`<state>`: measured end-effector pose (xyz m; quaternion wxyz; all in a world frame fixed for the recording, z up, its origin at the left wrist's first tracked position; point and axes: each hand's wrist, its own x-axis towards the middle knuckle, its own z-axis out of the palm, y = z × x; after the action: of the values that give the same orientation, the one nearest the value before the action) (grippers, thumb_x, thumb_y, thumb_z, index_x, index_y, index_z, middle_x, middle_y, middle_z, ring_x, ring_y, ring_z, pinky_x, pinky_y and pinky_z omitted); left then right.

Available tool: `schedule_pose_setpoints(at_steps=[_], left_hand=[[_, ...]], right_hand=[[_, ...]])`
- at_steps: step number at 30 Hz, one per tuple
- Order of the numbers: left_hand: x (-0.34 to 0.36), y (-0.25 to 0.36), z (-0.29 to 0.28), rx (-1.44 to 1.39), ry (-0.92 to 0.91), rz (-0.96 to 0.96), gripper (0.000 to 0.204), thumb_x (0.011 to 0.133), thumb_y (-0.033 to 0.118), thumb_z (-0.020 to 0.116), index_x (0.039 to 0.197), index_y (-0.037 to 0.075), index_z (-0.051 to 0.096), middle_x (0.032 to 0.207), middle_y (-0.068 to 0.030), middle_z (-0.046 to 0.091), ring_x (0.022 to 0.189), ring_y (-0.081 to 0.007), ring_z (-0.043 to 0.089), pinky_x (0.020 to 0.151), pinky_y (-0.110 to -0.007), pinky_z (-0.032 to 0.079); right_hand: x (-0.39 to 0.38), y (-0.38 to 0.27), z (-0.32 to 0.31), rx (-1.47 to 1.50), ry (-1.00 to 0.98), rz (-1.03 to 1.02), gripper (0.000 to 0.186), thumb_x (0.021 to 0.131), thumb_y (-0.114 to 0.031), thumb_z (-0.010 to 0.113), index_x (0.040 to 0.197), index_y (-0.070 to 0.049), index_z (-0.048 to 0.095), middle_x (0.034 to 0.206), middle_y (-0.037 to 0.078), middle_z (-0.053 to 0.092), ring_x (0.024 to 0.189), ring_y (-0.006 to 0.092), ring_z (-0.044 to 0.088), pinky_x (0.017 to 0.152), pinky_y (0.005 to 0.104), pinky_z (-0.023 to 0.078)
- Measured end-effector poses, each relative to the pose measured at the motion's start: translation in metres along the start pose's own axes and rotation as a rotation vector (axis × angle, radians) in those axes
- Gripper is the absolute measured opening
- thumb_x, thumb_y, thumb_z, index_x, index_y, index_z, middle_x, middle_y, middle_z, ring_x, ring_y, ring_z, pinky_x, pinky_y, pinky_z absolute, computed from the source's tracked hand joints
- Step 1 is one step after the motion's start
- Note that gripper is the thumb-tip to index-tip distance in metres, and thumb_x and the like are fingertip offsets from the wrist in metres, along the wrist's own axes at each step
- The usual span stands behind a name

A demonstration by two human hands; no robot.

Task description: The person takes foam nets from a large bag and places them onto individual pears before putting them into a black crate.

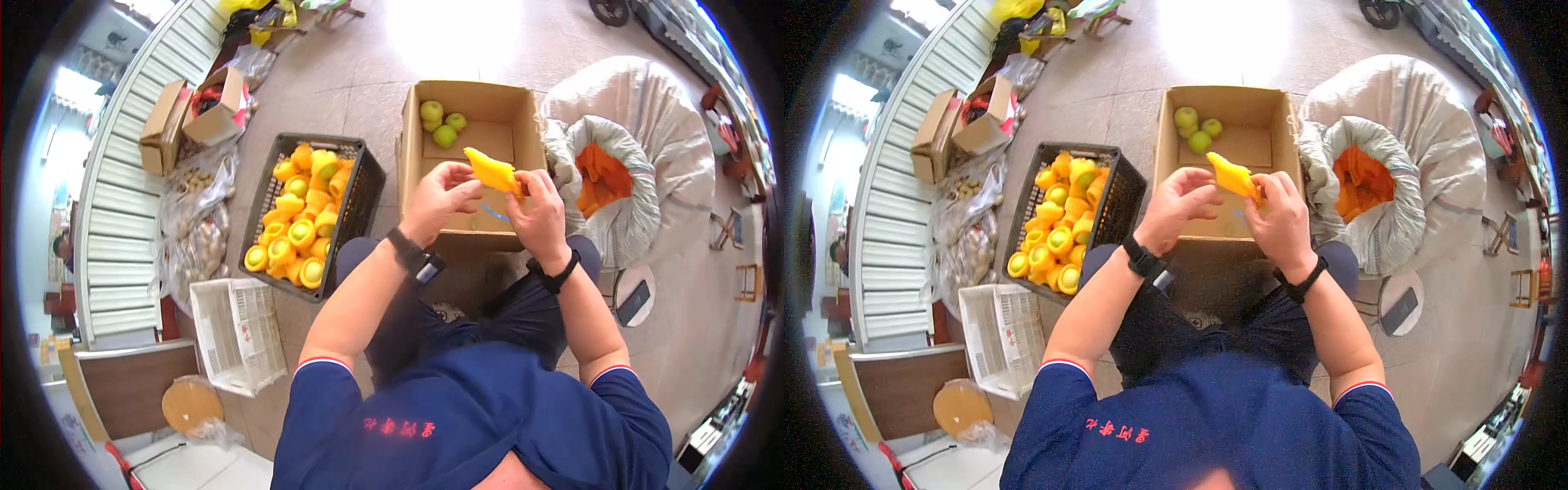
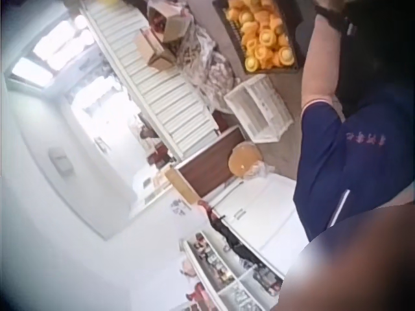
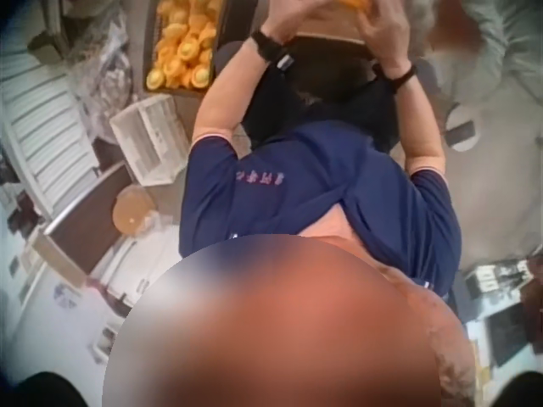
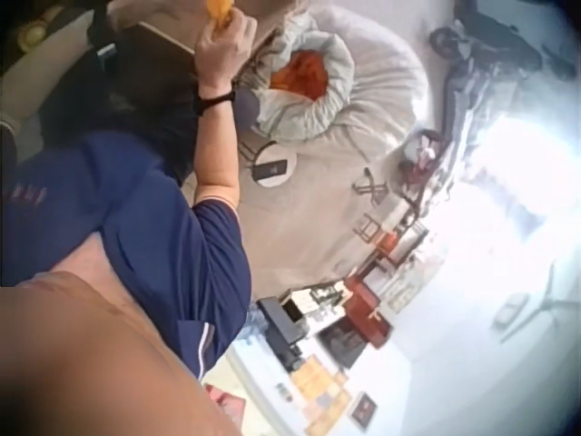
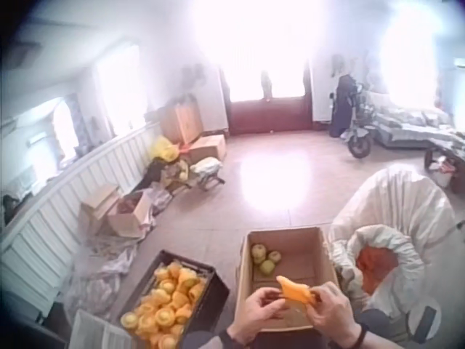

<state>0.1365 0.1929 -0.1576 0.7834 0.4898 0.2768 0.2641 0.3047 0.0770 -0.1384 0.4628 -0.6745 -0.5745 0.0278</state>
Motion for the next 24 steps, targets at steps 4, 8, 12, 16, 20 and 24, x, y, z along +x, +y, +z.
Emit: schedule_pose_setpoints(at_steps=[4,8,12,16,20,24], left_hand=[[-0.003,-0.001,0.006,-0.011,-0.073,0.053,0.044,0.093,0.019,0.073,0.127,0.002,0.051,0.118,-0.0097,0.062,0.102,-0.0166,0.065,0.084,-0.029,0.057],[-0.005,-0.003,-0.007,0.016,-0.085,0.099,0.046,0.093,0.017,0.072,0.130,0.000,0.050,0.118,-0.0093,0.062,0.104,-0.0159,0.064,0.087,-0.031,0.057],[-0.003,-0.003,-0.014,-0.064,-0.085,0.031,0.041,0.094,0.017,0.071,0.127,0.000,0.052,0.114,-0.0091,0.064,0.097,-0.0155,0.067,0.083,-0.029,0.060],[0.001,-0.005,-0.018,-0.026,-0.089,-0.014,0.038,0.095,0.018,0.070,0.125,0.000,0.054,0.111,-0.0100,0.066,0.092,-0.0163,0.068,0.078,-0.030,0.061],[0.009,-0.006,-0.019,0.044,-0.072,-0.032,0.035,0.096,0.017,0.069,0.122,0.000,0.055,0.110,-0.0106,0.066,0.091,-0.0162,0.068,0.075,-0.030,0.061],[0.019,-0.016,-0.010,0.136,-0.045,0.025,0.033,0.096,0.015,0.068,0.120,-0.001,0.054,0.107,-0.0102,0.065,0.088,-0.0154,0.067,0.074,-0.030,0.061]], right_hand=[[0.002,-0.007,0.017,-0.031,-0.043,-0.046,0.025,0.079,-0.004,0.069,0.103,-0.001,0.062,0.098,0.015,0.061,0.091,0.0318,0.064,0.077,0.0382,0.053],[-0.002,-0.011,0.037,0.098,-0.077,-0.079,0.028,0.080,-0.009,0.072,0.105,-0.002,0.063,0.117,0.019,0.059,0.106,0.0329,0.061,0.081,0.0371,0.054],[-0.003,-0.006,0.039,0.234,-0.142,0.014,0.027,0.085,-0.013,0.072,0.108,-0.002,0.062,0.122,0.017,0.058,0.104,0.0259,0.062,0.079,0.0337,0.055],[-0.004,0.001,0.038,0.450,-0.178,0.216,0.026,0.089,-0.013,0.070,0.110,0.000,0.061,0.106,0.013,0.066,0.088,0.0198,0.066,0.074,0.0304,0.055],[-0.004,0.009,0.043,0.474,-0.162,0.302,0.026,0.090,-0.011,0.069,0.111,0.002,0.061,0.089,0.012,0.070,0.080,0.0205,0.069,0.074,0.0317,0.055],[-0.005,0.021,0.045,0.336,-0.072,0.200,0.027,0.087,-0.007,0.068,0.112,0.001,0.061,0.096,0.020,0.069,0.088,0.0286,0.071,0.078,0.0362,0.055]])
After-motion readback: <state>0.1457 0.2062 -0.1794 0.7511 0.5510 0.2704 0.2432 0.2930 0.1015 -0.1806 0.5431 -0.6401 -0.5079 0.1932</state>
